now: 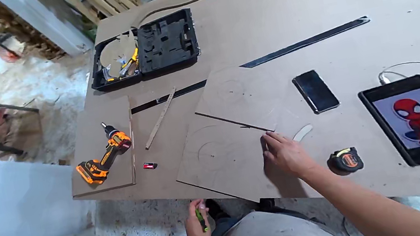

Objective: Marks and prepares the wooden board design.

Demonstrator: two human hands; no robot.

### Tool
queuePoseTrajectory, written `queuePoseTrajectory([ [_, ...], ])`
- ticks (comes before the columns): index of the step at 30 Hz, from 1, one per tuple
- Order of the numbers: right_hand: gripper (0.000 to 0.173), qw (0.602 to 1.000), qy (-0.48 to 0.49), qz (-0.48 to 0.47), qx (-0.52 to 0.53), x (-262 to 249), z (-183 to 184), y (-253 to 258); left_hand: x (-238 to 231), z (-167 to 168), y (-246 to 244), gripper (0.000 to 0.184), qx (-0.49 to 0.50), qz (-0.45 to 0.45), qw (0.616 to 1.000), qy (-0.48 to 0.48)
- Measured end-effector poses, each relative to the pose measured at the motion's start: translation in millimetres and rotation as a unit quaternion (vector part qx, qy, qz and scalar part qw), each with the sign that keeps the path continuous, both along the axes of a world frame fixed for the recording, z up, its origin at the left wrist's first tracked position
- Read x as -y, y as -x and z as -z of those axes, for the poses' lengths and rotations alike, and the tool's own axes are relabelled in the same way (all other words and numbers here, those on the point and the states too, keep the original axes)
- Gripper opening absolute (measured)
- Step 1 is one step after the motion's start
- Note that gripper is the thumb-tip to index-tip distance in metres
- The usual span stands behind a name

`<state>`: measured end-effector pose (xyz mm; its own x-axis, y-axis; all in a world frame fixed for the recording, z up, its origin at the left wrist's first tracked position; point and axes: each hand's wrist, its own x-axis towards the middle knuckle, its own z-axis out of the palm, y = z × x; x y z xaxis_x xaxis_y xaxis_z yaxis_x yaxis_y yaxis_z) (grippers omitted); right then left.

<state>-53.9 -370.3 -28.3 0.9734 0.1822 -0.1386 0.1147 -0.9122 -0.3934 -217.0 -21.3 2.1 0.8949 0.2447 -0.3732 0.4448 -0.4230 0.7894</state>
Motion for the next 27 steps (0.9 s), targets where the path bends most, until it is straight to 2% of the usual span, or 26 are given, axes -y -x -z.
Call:
queuePoseTrajectory([
  [4, 0.053, 1.000, 0.002, -0.016, -0.016, -8.9, 7.7, 1.6, 46.3, -5.2, -22.3, 0.044, -0.108, -0.030, 0.992, -0.057],
  [7, 0.059, 0.995, 0.016, -0.094, -0.015, -3.7, 13.1, 18.2, 54.7, -11.2, -41.6, 0.056, -0.167, -0.051, 0.979, -0.102],
  [10, 0.058, 0.987, 0.015, -0.161, 0.003, 6.2, 17.0, 35.3, 30.3, -4.7, -61.9, 0.059, -0.155, -0.074, 0.982, -0.077],
  [13, 0.056, 0.988, -0.020, -0.146, 0.051, 8.5, 23.8, 36.6, -2.1, 0.9, -80.3, 0.050, -0.108, -0.098, 0.989, -0.004],
  [19, 0.047, 0.982, -0.026, -0.176, 0.068, -3.6, 28.4, 43.1, -30.0, -0.6, -106.8, 0.044, -0.128, -0.078, 0.988, -0.032],
  [23, 0.054, 0.989, -0.022, -0.138, 0.056, -13.6, 27.6, 48.9, -55.9, -14.1, -129.5, 0.032, -0.136, -0.037, 0.981, -0.134],
  [27, 0.054, 0.989, -0.042, -0.128, 0.056, -36.9, 17.5, 63.9, -89.1, -34.6, -166.3, 0.032, -0.162, 0.011, 0.949, -0.270],
])
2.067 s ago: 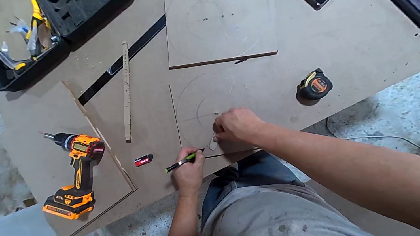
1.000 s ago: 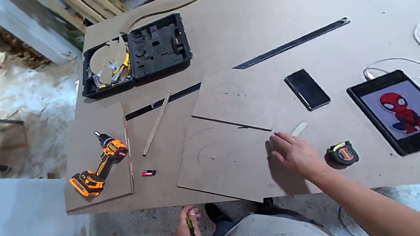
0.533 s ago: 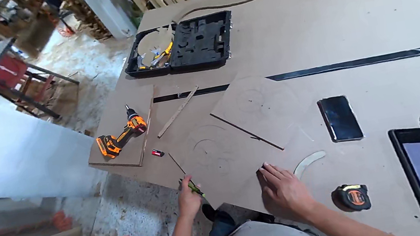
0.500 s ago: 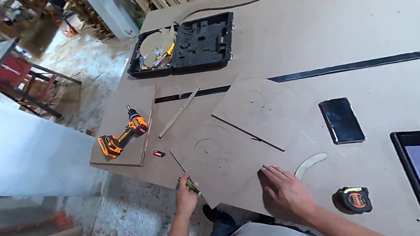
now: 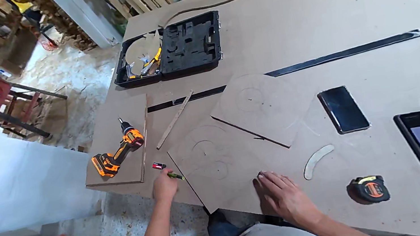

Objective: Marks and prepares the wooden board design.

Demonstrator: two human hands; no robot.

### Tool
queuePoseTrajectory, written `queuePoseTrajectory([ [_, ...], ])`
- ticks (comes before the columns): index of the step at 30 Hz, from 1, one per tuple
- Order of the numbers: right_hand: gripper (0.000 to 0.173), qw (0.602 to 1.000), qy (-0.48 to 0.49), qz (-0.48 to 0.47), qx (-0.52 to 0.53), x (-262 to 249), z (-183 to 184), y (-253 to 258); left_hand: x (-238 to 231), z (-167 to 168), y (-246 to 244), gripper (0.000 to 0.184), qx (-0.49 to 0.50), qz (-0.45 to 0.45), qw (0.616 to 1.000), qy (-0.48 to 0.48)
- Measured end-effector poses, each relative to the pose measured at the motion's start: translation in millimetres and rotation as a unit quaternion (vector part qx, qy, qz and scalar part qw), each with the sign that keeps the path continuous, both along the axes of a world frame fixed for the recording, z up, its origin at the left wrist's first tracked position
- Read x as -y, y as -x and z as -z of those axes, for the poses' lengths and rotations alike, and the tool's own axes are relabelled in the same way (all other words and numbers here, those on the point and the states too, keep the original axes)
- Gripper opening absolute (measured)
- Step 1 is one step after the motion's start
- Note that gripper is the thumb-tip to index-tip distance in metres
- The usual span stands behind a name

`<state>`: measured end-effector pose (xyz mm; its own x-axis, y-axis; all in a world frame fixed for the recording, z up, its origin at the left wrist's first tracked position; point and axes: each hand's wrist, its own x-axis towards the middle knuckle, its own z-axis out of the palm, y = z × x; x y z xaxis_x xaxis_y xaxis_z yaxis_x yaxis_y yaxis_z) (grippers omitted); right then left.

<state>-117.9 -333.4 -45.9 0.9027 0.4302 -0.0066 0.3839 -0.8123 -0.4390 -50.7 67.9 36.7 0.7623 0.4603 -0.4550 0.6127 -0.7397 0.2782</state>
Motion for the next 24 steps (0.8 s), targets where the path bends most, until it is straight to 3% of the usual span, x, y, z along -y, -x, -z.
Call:
queuePoseTrajectory([
  [2, 0.048, 0.999, -0.018, -0.026, 0.009, -21.9, -3.8, 4.3, -19.1, -4.0, -26.5, 0.035, -0.033, 0.031, 0.999, -0.027],
  [4, 0.041, 0.998, -0.028, -0.042, 0.037, -49.4, -1.6, 4.2, -28.2, -12.8, -58.0, 0.055, -0.086, 0.070, 0.993, -0.040],
  [8, 0.052, 0.998, -0.031, -0.055, 0.021, -119.7, -0.1, 4.4, -45.3, -5.2, -109.8, 0.062, -0.142, 0.163, 0.976, -0.039],
  [12, 0.080, 0.996, 0.001, -0.058, -0.071, -176.1, -1.7, 8.3, -49.2, 5.2, -138.6, 0.054, -0.076, 0.183, 0.979, -0.042],
  [14, 0.077, 0.996, 0.020, -0.032, -0.086, -188.4, 0.1, 14.1, -42.6, 5.8, -134.5, 0.051, -0.006, 0.226, 0.973, -0.055],
  [18, 0.056, 0.995, 0.040, 0.040, -0.082, -177.4, -10.8, 27.9, -32.9, 32.1, -102.4, 0.052, 0.065, 0.402, 0.912, -0.051],
  [21, 0.056, 0.989, 0.060, 0.050, -0.128, -132.9, -24.6, 38.5, -23.9, 44.8, -69.1, 0.068, 0.033, 0.427, 0.903, -0.044],
  [24, 0.062, 0.987, 0.064, 0.072, -0.129, -84.9, -34.0, 49.4, -15.2, 39.2, -24.1, 0.067, -0.067, 0.440, 0.895, -0.008],
])
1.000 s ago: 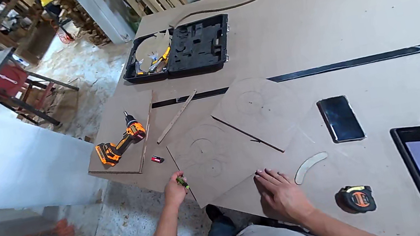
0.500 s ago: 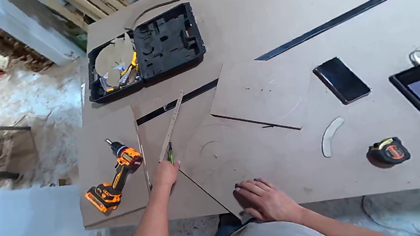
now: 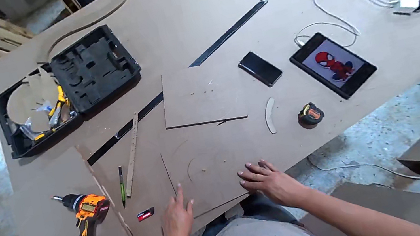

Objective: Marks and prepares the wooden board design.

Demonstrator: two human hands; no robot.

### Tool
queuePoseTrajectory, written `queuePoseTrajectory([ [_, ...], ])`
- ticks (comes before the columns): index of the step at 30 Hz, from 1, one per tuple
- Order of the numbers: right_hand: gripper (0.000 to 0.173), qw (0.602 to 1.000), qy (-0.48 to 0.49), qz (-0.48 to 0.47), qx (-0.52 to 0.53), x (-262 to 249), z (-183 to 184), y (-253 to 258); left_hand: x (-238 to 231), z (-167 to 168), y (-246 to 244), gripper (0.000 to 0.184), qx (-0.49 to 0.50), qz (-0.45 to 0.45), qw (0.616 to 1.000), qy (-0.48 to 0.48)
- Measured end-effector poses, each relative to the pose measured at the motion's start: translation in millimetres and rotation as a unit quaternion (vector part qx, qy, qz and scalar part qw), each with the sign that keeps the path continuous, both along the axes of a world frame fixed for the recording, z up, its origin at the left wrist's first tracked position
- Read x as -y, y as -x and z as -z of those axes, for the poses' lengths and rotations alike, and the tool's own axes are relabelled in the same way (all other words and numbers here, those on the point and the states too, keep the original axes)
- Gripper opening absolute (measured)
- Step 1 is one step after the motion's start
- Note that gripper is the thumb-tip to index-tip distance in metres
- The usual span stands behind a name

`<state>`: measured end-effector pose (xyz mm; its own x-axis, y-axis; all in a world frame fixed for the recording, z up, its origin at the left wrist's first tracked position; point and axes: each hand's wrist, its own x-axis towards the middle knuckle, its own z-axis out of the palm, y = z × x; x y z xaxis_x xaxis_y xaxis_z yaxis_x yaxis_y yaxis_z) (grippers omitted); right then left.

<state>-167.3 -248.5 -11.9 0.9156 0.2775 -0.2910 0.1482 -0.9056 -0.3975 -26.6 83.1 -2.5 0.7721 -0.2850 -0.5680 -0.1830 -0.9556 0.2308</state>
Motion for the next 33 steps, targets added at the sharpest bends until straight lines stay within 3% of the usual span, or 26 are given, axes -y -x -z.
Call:
queuePoseTrajectory([
  [2, 0.058, 1.000, -0.005, 0.013, 0.015, 21.7, -3.0, 0.4, 8.0, -6.5, 29.9, 0.068, -0.053, 0.010, 0.999, -0.004],
  [6, 0.032, 0.991, -0.031, 0.106, 0.076, 45.6, -4.1, -25.8, 17.0, -12.3, 66.2, 0.067, -0.081, 0.019, 0.997, -0.006],
  [13, 0.026, 0.969, -0.025, 0.227, 0.094, 69.6, -26.2, -146.1, 1.4, -28.5, 79.1, 0.056, -0.030, -0.136, 0.990, 0.011],
  [19, 0.020, 0.992, 0.028, 0.083, 0.086, 43.8, -12.7, -217.7, -25.1, -36.0, 95.7, 0.048, 0.008, -0.253, 0.967, 0.004],
  [22, 0.013, 0.990, 0.106, 0.076, 0.045, 18.4, -20.1, -235.7, -46.6, -40.3, 96.6, 0.045, 0.037, -0.296, 0.954, 0.004],
  [27, 0.011, 0.976, 0.201, 0.077, 0.019, -3.8, -26.9, -243.4, -90.5, -42.8, 62.4, 0.042, 0.076, -0.319, 0.945, 0.007],
  [33, 0.011, 0.952, 0.270, 0.132, -0.052, -27.6, -34.3, -240.9, -97.1, -42.2, -40.9, 0.041, 0.145, -0.258, 0.955, 0.026],
])
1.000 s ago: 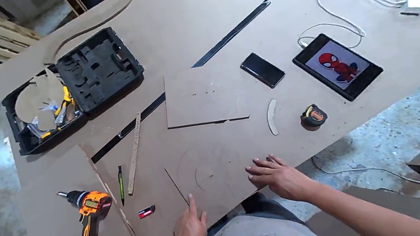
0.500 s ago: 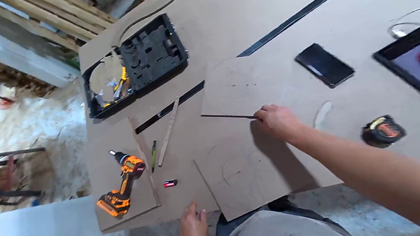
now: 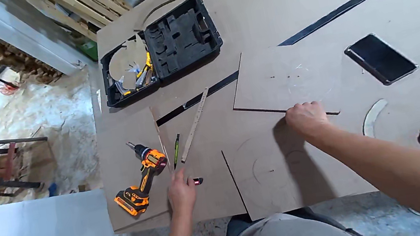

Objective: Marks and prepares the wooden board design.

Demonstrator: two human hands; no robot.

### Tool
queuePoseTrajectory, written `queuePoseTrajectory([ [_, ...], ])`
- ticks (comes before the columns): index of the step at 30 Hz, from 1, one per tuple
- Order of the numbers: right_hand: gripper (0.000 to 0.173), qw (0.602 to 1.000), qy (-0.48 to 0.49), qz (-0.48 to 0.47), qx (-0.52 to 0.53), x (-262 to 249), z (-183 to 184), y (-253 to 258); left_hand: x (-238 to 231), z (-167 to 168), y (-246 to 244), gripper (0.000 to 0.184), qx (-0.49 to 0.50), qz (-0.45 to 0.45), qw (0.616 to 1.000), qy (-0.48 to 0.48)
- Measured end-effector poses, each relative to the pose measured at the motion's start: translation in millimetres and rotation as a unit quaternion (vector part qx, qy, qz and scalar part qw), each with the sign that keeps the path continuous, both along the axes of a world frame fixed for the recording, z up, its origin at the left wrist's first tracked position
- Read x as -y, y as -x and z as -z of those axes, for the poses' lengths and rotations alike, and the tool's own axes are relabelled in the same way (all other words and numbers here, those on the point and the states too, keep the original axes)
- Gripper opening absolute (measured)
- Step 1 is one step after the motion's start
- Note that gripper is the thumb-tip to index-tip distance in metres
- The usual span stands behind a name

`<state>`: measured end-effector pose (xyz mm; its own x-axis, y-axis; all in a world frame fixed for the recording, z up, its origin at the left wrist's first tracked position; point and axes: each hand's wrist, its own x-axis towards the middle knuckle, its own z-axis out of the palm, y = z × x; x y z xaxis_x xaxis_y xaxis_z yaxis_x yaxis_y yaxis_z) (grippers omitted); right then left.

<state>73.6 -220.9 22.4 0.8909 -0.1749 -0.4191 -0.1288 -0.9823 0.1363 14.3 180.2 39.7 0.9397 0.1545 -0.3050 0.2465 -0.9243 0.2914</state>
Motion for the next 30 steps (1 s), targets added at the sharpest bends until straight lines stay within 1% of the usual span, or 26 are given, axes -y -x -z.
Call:
queuePoseTrajectory([
  [2, 0.011, 1.000, 0.007, 0.010, 0.008, 4.7, 6.3, -6.7, 10.9, 5.3, -45.5, 0.042, 0.033, 0.042, 0.999, 0.005],
  [4, 0.012, 0.999, -0.017, 0.013, 0.031, 16.3, 8.4, -12.1, 27.9, 10.6, -89.5, 0.043, 0.047, 0.075, 0.996, 0.004],
  [6, 0.020, 0.991, -0.079, 0.028, 0.101, 24.8, 1.4, -8.6, 46.5, 13.7, -129.2, 0.046, 0.038, 0.099, 0.994, 0.004],
  [8, 0.019, 0.971, -0.157, 0.099, 0.151, 19.9, -19.6, 11.2, 65.6, 18.5, -163.0, 0.049, 0.030, 0.118, 0.993, 0.013],
  [10, 0.018, 0.948, -0.209, 0.175, 0.166, 10.8, -38.6, 48.7, 86.6, 23.0, -194.4, 0.049, 0.029, 0.135, 0.990, 0.026],
  [11, 0.019, 0.936, -0.236, 0.200, 0.170, 7.3, -42.3, 72.6, 97.8, 25.2, -209.7, 0.049, 0.033, 0.141, 0.989, 0.035],
  [14, 0.024, 0.908, -0.295, 0.238, 0.178, 2.8, -30.9, 154.9, 129.7, 37.2, -247.8, 0.049, 0.054, 0.160, 0.984, 0.050],
  [16, 0.022, 0.889, -0.317, 0.271, 0.188, 4.6, -24.0, 205.5, 145.9, 46.6, -263.6, 0.046, 0.059, 0.181, 0.980, 0.051],
  [19, 0.015, 0.865, -0.339, 0.311, 0.201, 19.8, -27.5, 253.8, 155.9, 50.4, -273.3, 0.035, 0.050, 0.202, 0.977, 0.054],
  [22, 0.016, 0.852, -0.362, 0.326, 0.193, 44.4, -31.5, 267.5, 154.6, 39.4, -265.4, 0.026, 0.069, 0.183, 0.978, 0.071],
  [24, 0.015, 0.848, -0.388, 0.293, 0.211, 63.4, -27.1, 261.6, 153.1, 22.0, -245.8, 0.023, 0.105, 0.158, 0.977, 0.094],
  [26, 0.016, 0.849, -0.411, 0.237, 0.233, 81.2, -21.2, 246.2, 152.5, 3.2, -215.9, 0.021, 0.131, 0.151, 0.975, 0.098],
  [28, 0.018, 0.845, -0.438, 0.186, 0.246, 96.3, -18.5, 224.6, 154.7, -9.2, -185.1, 0.025, 0.138, 0.151, 0.975, 0.089],
  [30, 0.023, 0.841, -0.457, 0.143, 0.251, 110.0, -22.5, 201.1, 163.8, -22.7, -155.2, 0.030, 0.128, 0.111, 0.979, 0.116],
])
